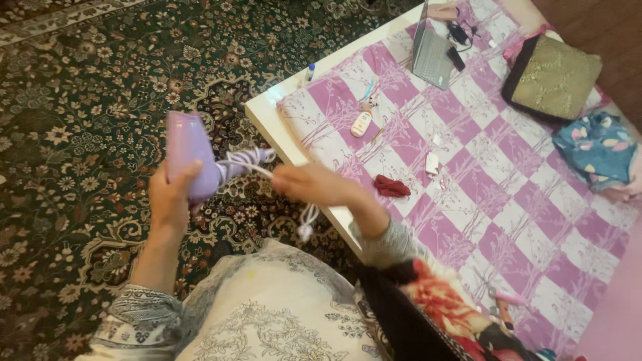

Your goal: The person picks up a hair dryer, organizes tubes and bottles of lotions and cosmetics from a bed into a drawer, and places various items like pens and cosmetic containers on a desk.

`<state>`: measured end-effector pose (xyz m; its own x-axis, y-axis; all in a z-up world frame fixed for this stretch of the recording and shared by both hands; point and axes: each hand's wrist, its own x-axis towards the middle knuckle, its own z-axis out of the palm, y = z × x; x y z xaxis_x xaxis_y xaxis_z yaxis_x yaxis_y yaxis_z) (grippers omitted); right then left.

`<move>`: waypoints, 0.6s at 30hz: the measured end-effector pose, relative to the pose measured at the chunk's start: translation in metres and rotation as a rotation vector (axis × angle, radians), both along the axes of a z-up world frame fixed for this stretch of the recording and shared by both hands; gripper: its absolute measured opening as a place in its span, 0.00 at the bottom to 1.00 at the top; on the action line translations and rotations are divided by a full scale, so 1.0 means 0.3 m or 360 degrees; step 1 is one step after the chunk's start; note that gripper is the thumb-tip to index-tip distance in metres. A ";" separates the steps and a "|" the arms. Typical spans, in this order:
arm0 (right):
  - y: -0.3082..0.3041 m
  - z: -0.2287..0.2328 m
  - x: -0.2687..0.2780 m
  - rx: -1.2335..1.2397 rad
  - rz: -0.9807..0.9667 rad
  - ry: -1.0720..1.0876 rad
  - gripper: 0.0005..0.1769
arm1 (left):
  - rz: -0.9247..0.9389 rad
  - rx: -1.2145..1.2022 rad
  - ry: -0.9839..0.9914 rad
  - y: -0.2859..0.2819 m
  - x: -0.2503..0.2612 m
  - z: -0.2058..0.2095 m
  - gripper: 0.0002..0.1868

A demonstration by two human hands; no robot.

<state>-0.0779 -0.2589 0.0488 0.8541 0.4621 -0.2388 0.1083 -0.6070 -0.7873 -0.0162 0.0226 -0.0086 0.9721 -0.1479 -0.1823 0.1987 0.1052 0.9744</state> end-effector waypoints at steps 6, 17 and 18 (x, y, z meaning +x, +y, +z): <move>0.012 -0.244 -0.084 0.0868 0.0151 0.0784 0.19 | -0.0012 -0.0901 0.0165 -0.020 -0.024 0.021 0.33; -0.084 -0.198 0.264 0.0950 -0.0101 0.0315 0.13 | -0.0744 -0.0835 0.0068 0.136 0.038 -0.031 0.46; -0.055 -0.146 0.261 0.0948 -0.0092 0.0324 0.13 | -0.0782 -0.0639 0.0040 0.153 0.044 -0.027 0.46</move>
